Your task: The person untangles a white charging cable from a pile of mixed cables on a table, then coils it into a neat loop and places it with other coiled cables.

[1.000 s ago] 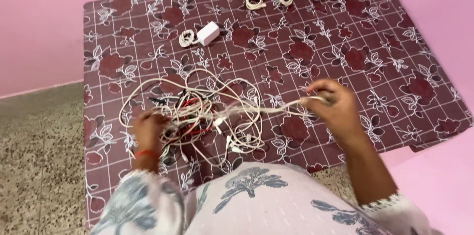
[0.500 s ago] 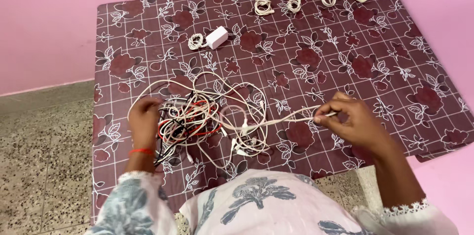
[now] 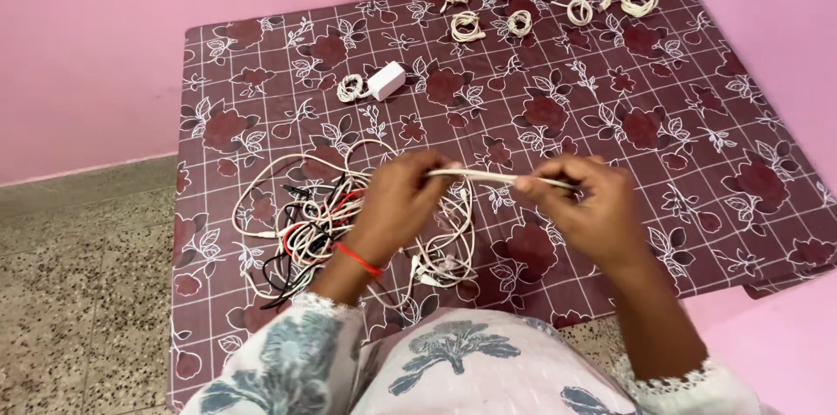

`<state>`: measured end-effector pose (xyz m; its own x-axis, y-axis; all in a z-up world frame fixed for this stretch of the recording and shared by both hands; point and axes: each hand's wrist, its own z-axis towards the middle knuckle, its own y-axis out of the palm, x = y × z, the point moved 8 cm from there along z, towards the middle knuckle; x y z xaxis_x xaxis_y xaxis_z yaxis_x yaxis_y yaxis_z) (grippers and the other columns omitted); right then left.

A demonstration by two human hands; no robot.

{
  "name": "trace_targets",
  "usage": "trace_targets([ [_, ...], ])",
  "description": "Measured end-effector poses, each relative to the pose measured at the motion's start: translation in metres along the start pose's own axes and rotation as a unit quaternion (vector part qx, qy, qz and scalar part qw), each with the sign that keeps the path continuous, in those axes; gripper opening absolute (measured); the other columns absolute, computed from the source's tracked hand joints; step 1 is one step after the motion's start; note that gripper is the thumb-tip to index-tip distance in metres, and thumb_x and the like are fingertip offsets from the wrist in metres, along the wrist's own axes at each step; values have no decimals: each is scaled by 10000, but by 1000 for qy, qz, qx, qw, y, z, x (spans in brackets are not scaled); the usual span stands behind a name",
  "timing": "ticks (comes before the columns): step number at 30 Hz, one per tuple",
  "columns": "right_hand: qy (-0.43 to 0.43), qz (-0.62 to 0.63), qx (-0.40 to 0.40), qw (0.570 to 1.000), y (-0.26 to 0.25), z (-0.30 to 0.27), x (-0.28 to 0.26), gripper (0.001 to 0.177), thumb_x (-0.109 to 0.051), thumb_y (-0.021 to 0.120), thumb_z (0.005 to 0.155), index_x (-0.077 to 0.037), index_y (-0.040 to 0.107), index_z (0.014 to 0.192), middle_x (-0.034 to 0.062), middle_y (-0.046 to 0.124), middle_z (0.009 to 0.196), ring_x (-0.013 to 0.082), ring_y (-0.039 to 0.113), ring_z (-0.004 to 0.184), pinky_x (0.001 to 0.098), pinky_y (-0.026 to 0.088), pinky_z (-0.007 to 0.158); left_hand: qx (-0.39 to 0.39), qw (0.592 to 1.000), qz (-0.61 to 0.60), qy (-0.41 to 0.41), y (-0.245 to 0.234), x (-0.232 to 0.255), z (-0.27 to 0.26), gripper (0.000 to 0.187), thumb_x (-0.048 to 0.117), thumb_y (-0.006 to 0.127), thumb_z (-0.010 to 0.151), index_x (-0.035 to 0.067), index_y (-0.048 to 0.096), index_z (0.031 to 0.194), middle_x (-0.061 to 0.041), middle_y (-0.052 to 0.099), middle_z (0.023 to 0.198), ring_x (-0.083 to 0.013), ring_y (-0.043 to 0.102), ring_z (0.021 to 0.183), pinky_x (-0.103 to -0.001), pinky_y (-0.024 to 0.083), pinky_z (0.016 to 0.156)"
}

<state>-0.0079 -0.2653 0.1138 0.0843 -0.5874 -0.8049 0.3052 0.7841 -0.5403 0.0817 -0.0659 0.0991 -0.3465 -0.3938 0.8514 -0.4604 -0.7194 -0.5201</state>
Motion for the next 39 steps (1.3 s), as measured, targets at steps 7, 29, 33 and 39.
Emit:
trace_targets([
  [7, 38, -64, 52, 996, -23, -1, 35, 325, -356, 727, 941, -80, 728, 769, -23, 596, 572, 55, 469, 454, 246, 343, 405, -24, 986, 162, -13, -27, -56, -9, 264, 333, 673, 920, 95, 778, 875, -101, 652, 543, -220, 575, 451, -412, 444, 499],
  [29, 342, -148, -83, 924, -116, -37, 150, 368, -449, 747, 826, -177, 781, 1072, 113, 609, 750, 175, 457, 594, 324, 367, 515, 211, 950, -100, -207, -142, -214, -76, 517, 389, 521, 1104, 38, 557, 725, 36, 406, 625, -96, 316, 553, -316, 233, 497],
  [33, 257, -107, 37, 960, -139, -20, 120, 326, -379, 777, 850, -92, 744, 1000, 40, 616, 728, 116, 471, 563, 285, 388, 464, 228, 908, -238, -258, -145, -231, -82, 421, 333, 585, 1031, 148, 494, 663, 58, 362, 576, -77, 261, 490, -296, 194, 452],
  [39, 44, -27, 119, 992, -107, 30, 64, 303, -367, 734, 1005, -66, 717, 974, -4, 561, 689, 72, 437, 536, 252, 354, 451, 143, 912, -251, -291, -103, -219, -70, 173, 216, 583, 988, 137, 607, 836, 46, 393, 597, -92, 286, 490, -299, 223, 446],
])
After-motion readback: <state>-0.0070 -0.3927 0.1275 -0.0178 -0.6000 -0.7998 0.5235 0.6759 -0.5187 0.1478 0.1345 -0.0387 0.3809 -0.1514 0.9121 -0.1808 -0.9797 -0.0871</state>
